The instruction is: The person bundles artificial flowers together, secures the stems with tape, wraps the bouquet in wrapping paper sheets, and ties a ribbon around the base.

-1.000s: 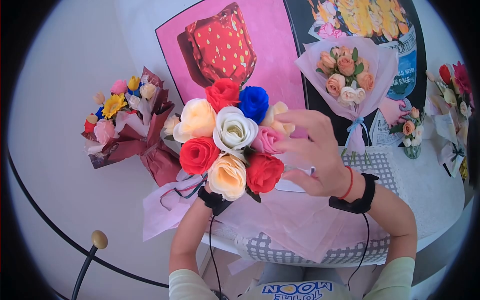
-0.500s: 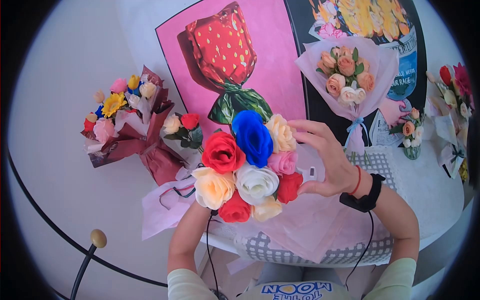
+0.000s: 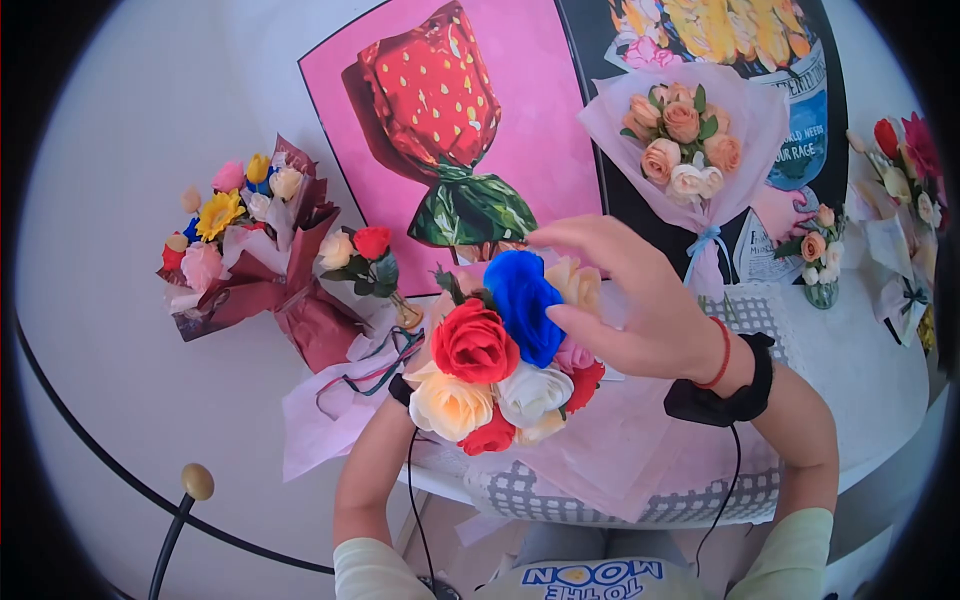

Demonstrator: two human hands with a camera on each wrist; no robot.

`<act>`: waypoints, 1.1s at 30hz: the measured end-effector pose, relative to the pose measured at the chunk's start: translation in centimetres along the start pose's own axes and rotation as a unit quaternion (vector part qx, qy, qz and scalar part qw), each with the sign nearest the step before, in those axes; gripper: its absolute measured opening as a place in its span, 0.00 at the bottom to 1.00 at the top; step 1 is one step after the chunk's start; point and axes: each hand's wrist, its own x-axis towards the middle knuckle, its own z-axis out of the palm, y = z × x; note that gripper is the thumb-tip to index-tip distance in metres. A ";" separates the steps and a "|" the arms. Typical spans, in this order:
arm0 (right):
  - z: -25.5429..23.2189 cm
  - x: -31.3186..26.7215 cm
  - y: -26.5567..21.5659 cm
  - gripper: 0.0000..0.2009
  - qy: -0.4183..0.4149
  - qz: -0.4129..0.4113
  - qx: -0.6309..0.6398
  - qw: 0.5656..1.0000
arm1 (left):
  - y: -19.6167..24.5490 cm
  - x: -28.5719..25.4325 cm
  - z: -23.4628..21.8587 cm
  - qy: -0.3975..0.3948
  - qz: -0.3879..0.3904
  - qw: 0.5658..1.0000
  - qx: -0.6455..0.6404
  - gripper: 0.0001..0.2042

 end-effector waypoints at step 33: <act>0.8 1.3 0.2 0.28 -0.127 0.054 -0.018 0.990 | -4.0 0.2 1.8 0.084 -0.012 0.993 -0.078 0.15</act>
